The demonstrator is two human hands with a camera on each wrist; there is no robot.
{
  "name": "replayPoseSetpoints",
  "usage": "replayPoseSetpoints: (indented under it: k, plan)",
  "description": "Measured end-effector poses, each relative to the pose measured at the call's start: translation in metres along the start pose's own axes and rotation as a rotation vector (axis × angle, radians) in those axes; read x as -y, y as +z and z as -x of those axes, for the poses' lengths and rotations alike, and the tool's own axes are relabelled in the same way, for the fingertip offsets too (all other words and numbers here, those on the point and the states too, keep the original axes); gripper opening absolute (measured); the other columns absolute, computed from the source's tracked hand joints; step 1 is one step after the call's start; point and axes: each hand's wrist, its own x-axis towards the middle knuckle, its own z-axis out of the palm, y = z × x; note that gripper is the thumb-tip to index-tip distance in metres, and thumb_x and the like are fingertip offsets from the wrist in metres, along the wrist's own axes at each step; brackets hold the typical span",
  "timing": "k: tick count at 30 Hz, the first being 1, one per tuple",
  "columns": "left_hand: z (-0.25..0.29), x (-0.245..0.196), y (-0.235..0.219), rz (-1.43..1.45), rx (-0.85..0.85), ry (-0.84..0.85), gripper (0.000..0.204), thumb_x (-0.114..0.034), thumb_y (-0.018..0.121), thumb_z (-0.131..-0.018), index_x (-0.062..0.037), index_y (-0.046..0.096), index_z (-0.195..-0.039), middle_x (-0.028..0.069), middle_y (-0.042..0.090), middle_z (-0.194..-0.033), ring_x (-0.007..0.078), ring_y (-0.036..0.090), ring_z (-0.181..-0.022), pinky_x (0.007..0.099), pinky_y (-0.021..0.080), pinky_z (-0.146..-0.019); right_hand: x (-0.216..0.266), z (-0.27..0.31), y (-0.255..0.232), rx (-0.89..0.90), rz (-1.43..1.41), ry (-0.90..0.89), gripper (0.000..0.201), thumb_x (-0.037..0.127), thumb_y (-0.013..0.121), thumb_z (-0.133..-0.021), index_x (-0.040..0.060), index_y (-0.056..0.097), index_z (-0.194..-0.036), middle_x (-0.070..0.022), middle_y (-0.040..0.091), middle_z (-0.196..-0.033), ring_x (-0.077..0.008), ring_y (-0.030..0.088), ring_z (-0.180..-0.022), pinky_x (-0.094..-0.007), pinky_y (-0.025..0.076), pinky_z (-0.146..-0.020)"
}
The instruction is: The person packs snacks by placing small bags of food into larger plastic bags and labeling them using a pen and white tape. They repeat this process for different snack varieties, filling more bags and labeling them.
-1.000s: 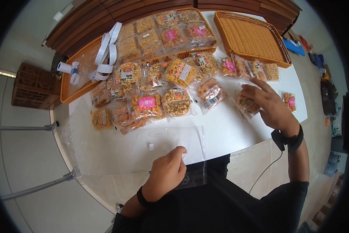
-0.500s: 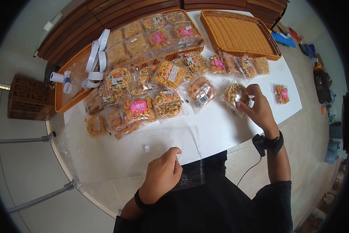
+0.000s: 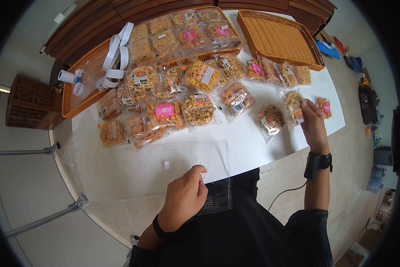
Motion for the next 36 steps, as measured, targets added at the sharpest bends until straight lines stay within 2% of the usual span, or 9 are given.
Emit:
replayPoseSetpoints:
  k: [6,9,17,19,25,28,31,34,36]
  plan:
    - [-0.001,-0.003,-0.003,0.001,0.008,0.0,0.033,0.005,0.064,-0.08,-0.0038,0.054,-0.111,0.0096,0.062,-0.074,0.0261,0.061,-0.057,0.0358,0.049,-0.055,-0.005,0.0,-0.01,-0.033,0.048,-0.025,0.023,0.019,0.053,-0.103,0.0016,0.06,-0.117,-0.0011,0.066,-0.109,-0.0088,0.063,-0.097,-0.0265,0.05,-0.085]
    - [0.001,-0.001,0.0,0.004,0.003,0.0,0.033,0.005,0.064,-0.081,-0.0038,0.054,-0.111,0.0098,0.061,-0.074,0.0264,0.061,-0.057,0.036,0.049,-0.055,0.0,0.002,0.001,-0.069,-0.036,-0.039,0.024,0.019,0.055,-0.103,-0.001,0.058,-0.115,-0.0059,0.068,-0.106,-0.0107,0.065,-0.094,-0.0268,0.051,-0.085]
    - [0.004,0.006,0.001,0.0,0.005,-0.009,0.033,0.004,0.064,-0.081,-0.0042,0.053,-0.111,0.0106,0.061,-0.074,0.0275,0.062,-0.058,0.0373,0.049,-0.056,-0.027,-0.002,0.005,0.072,0.337,-0.057,0.026,0.017,0.058,-0.101,-0.0019,0.06,-0.118,-0.0024,0.067,-0.102,-0.0078,0.06,-0.087,-0.0237,0.046,-0.083]
    - [0.004,0.004,0.0,0.005,0.004,-0.009,0.034,0.005,0.063,-0.081,-0.0042,0.053,-0.111,0.0106,0.061,-0.074,0.0279,0.062,-0.058,0.0374,0.049,-0.055,-0.035,-0.003,0.012,0.042,0.3,-0.091,0.033,0.016,0.066,-0.097,-0.0078,0.057,-0.118,-0.009,0.068,-0.104,-0.0108,0.063,-0.09,-0.0259,0.05,-0.082]
    - [0.004,0.006,0.0,0.011,0.012,-0.008,0.035,0.005,0.063,-0.08,-0.0043,0.053,-0.112,0.0105,0.061,-0.074,0.0282,0.062,-0.058,0.0374,0.049,-0.055,-0.02,0.003,0.025,0.055,0.685,-0.016,0.061,0.028,0.078,-0.088,-0.0096,0.053,-0.128,-0.0135,0.067,-0.103,-0.0164,0.065,-0.093,-0.0301,0.054,-0.081]
    - [0.004,0.006,0.001,0.005,0.012,-0.01,0.034,0.005,0.063,-0.081,-0.0042,0.053,-0.112,0.0102,0.062,-0.074,0.0279,0.062,-0.058,0.0374,0.049,-0.056,-0.019,0.001,0.027,0.087,1.085,-0.113,0.076,0.036,0.085,-0.08,-0.01,0.051,-0.131,-0.0149,0.065,-0.097,-0.0202,0.066,-0.09,-0.0322,0.054,-0.081]
    - [0.004,0.004,0.002,0.012,0.017,-0.019,0.034,0.005,0.063,-0.081,-0.0041,0.053,-0.112,0.01,0.062,-0.075,0.0275,0.061,-0.059,0.0374,0.049,-0.057,-0.014,0.002,0.035,0.105,0.939,-0.062,0.078,0.039,0.088,-0.075,-0.01,0.054,-0.124,-0.0141,0.062,-0.088,-0.0216,0.065,-0.084,-0.0343,0.054,-0.078]
    - [0.006,0.005,0.002,0.013,0.022,-0.027,0.034,0.005,0.062,-0.081,-0.0041,0.053,-0.112,0.01,0.062,-0.075,0.0273,0.061,-0.059,0.0373,0.05,-0.058,-0.007,-0.005,0.035,0.172,1.077,0.04,0.066,0.037,0.087,-0.077,-0.0094,0.058,-0.113,-0.0107,0.062,-0.083,-0.0172,0.063,-0.08,-0.0326,0.052,-0.072]
    - [0.006,0.006,0.002,0.014,0.026,-0.032,0.034,0.005,0.062,-0.081,-0.0042,0.053,-0.112,0.0099,0.062,-0.075,0.0273,0.061,-0.059,0.0372,0.05,-0.057,-0.007,-0.002,0.035,0.127,0.885,0.037,0.057,0.033,0.086,-0.079,-0.0083,0.059,-0.106,-0.008,0.062,-0.081,-0.0146,0.061,-0.077,-0.0304,0.051,-0.069]
